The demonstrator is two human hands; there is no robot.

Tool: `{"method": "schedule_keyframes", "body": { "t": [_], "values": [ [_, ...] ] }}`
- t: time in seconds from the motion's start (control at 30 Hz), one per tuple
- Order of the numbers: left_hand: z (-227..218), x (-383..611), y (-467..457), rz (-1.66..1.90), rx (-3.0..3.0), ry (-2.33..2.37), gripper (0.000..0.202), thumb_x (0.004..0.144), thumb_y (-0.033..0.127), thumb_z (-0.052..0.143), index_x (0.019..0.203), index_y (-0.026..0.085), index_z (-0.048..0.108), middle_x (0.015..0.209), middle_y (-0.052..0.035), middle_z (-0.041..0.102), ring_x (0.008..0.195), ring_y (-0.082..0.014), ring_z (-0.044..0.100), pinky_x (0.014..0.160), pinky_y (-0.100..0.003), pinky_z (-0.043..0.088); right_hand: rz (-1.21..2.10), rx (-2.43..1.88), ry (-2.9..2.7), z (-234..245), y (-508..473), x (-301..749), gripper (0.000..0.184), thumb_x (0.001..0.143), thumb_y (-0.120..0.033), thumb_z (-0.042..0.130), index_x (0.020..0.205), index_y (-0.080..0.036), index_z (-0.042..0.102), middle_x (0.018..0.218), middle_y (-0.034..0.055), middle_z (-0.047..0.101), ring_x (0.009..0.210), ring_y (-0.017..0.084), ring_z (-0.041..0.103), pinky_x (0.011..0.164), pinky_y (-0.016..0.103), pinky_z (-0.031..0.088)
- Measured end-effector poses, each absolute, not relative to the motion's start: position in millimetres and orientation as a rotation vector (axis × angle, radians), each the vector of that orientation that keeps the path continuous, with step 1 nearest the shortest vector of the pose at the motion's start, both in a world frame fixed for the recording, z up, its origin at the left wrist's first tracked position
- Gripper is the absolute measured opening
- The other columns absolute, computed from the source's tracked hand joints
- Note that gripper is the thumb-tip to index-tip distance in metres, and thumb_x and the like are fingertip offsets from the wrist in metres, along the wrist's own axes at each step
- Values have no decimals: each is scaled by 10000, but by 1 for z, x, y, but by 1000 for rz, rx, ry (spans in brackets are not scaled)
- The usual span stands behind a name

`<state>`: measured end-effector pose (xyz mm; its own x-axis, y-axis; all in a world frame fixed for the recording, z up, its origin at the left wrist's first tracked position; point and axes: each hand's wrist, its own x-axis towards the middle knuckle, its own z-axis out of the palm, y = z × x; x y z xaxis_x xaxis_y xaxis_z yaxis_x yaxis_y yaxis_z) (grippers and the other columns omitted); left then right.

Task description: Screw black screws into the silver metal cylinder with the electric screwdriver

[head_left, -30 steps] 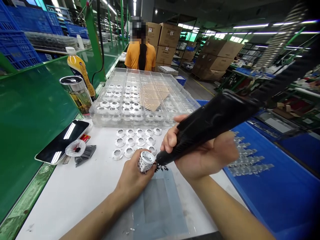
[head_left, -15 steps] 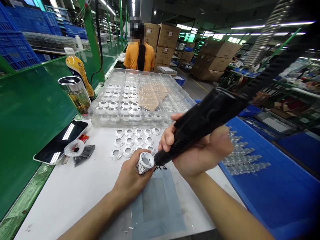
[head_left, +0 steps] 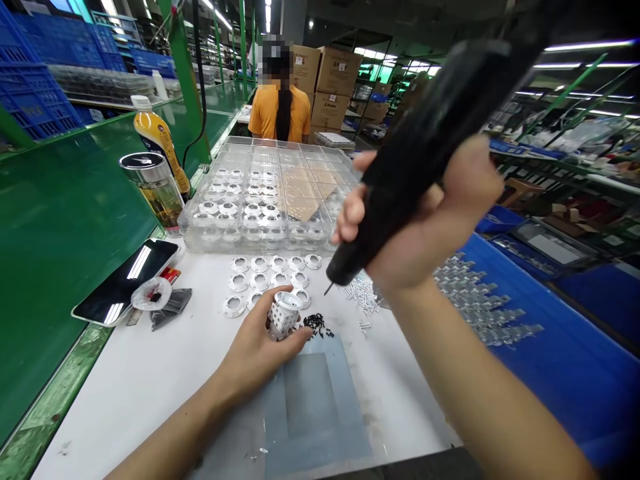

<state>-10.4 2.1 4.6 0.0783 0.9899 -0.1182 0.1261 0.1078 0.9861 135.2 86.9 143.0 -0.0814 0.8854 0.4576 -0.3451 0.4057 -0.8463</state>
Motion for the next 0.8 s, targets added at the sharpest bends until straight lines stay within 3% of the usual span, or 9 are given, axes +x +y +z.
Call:
{"method": "schedule_keyframes", "body": {
  "t": [0.07, 0.2, 0.3, 0.37, 0.43, 0.6, 0.73, 0.8],
  "values": [
    [8, -13, 1, 962, 1280, 1312, 524, 946, 395, 670, 1435, 358, 486, 1012, 3, 697, 858, -212, 637, 797, -335, 498, 1018, -527, -1351, 164, 102, 132, 610, 1045, -596, 277, 857, -207, 708, 619, 17, 571, 511, 140, 541, 418, 257, 457],
    [12, -16, -3, 864, 1375, 1385, 541, 1002, 456, 557, 1526, 381, 443, 901, -5, 700, 674, -202, 543, 671, -331, 433, 918, -544, -1478, 190, 129, 124, 656, 1060, -585, 249, 824, -190, 717, 606, -9, 536, 535, 134, 608, 492, 264, 504],
    [8, -16, -3, 903, 1398, 1358, 596, 973, 481, 618, 1538, 378, 460, 1089, -45, 722, 894, -258, 641, 791, -363, 487, 878, -553, -1551, 194, 141, 122, 634, 1059, -580, 229, 862, -210, 704, 644, -18, 571, 614, 161, 681, 566, 296, 536],
    [3, -15, -2, 959, 1391, 1315, 612, 952, 455, 666, 1528, 368, 480, 1283, -55, 685, 1138, -292, 630, 956, -392, 488, 856, -544, -1590, 192, 143, 124, 603, 1053, -598, 254, 887, -226, 698, 687, -10, 611, 678, 185, 701, 619, 326, 559],
    [0, -14, -1, 991, 1375, 1292, 619, 942, 417, 690, 1522, 342, 489, 1376, -56, 653, 1252, -297, 592, 1053, -412, 458, 833, -550, -1605, 185, 140, 130, 539, 1053, -596, 324, 908, -232, 694, 756, 11, 655, 779, 210, 710, 688, 345, 573],
    [0, -13, -1, 985, 1331, 1248, 568, 990, 377, 622, 1525, 265, 469, 1335, -83, 689, 1126, -265, 668, 1044, -428, 482, 814, -710, -1390, 125, 111, 165, 382, 1013, -564, 476, 1156, -279, 686, 1169, 56, 708, 1093, 243, 672, 862, 369, 588],
    [3, -10, -2, 1025, 1238, 1112, 511, 1032, 379, 562, 1506, 232, 440, 1287, -101, 712, 1080, -232, 716, 935, -359, 551, 1001, -966, -1240, 50, 61, 190, 336, 999, -488, 529, 1194, -254, 670, 1170, 73, 691, 1144, 257, 646, 864, 387, 590],
    [4, -8, -1, 1064, 1155, 1090, 475, 1011, 348, 610, 1449, 218, 480, 1316, -114, 704, 1088, -226, 731, 951, -345, 563, 1169, -1123, -1273, 23, 33, 193, 332, 995, -493, 557, 1186, -245, 668, 1141, 82, 707, 1103, 263, 663, 857, 404, 596]
  ]
}}
